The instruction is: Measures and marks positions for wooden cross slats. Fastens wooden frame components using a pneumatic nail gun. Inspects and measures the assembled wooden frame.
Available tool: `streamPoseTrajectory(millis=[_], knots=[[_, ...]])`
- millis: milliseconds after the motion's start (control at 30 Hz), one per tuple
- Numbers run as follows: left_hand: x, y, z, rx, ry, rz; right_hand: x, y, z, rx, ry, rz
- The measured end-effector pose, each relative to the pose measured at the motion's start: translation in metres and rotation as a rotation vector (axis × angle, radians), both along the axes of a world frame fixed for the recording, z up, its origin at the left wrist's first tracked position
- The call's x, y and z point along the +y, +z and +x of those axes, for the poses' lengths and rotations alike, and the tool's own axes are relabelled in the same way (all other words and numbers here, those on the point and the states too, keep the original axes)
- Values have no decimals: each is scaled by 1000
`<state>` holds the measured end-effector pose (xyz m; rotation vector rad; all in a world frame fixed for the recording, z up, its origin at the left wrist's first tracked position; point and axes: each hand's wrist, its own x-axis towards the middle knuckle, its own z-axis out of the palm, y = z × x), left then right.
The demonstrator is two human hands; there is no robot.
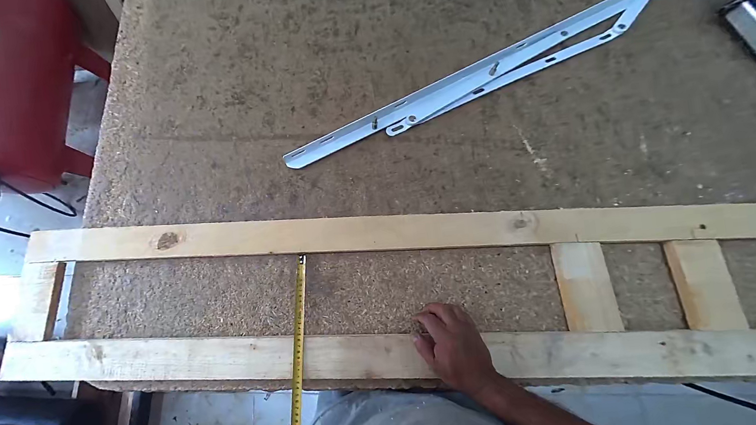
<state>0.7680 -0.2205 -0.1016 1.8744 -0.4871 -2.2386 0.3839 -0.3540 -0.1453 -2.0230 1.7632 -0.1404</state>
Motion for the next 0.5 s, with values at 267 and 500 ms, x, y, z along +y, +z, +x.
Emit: streamPoseTrajectory(millis=[267,500], knots=[[4,-12,1,-10,-18,-5,10,-14,-3,15,42,-148],[-6,-7,2,86,25,4,14,-18,-5,25,53,-199]])
